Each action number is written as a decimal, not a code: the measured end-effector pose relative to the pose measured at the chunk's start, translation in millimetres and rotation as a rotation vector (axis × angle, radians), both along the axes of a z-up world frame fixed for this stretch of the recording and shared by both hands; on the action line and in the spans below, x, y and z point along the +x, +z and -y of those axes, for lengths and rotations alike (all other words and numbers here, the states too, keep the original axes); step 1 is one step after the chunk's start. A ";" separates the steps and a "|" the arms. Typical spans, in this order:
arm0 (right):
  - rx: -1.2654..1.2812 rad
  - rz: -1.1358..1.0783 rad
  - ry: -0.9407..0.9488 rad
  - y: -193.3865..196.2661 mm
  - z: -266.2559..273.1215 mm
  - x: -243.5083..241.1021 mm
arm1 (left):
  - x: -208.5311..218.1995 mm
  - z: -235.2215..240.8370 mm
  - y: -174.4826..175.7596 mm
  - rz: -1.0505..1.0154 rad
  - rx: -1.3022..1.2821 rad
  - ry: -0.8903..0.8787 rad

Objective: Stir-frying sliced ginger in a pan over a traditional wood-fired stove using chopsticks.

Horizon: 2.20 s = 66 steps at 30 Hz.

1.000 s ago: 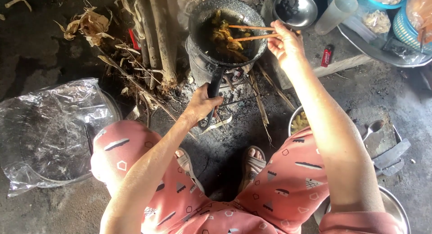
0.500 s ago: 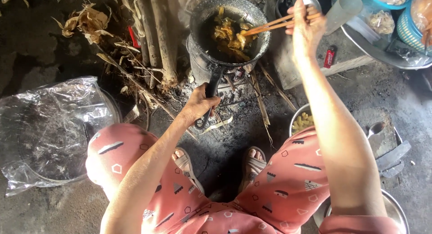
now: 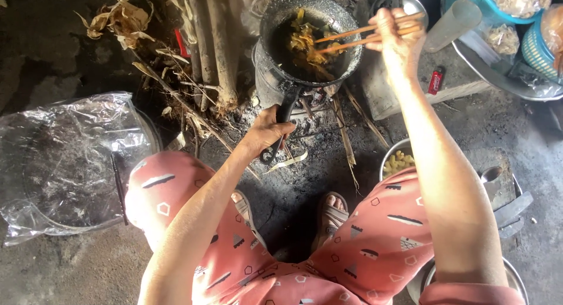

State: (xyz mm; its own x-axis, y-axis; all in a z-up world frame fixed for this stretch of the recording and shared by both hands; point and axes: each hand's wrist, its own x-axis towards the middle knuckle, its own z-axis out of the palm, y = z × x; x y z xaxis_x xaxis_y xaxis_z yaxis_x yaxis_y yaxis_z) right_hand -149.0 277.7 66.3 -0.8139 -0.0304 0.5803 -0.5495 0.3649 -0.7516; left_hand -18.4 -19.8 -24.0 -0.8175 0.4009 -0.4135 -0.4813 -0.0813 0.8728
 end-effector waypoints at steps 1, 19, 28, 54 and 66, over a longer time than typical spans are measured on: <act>0.000 -0.001 -0.001 -0.9 6.2 3.7 | -0.4 0.6 -1.1 -0.001 0.000 -0.001; -0.261 0.619 -0.222 2.2 -16.1 5.4 | -19.1 14.5 24.9 -0.633 -0.969 0.069; -0.409 0.227 -0.143 -36.0 10.2 -21.2 | -40.3 15.5 27.9 -0.677 -0.749 0.231; -0.242 0.379 -0.132 -16.2 -3.4 -42.5 | -33.3 6.9 57.2 -0.552 -0.984 -0.304; -0.108 0.013 0.095 -37.3 25.9 -60.0 | -27.6 -0.7 46.9 -0.511 -0.904 -0.451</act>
State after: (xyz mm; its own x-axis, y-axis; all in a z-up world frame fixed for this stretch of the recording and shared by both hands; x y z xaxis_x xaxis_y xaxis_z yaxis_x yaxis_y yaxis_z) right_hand -209.0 251.8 29.0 -0.8176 -0.0459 0.5739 -0.5679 0.2280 -0.7909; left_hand -45.9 -19.0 22.9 -0.8299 0.4257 -0.3606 0.1228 0.7699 0.6262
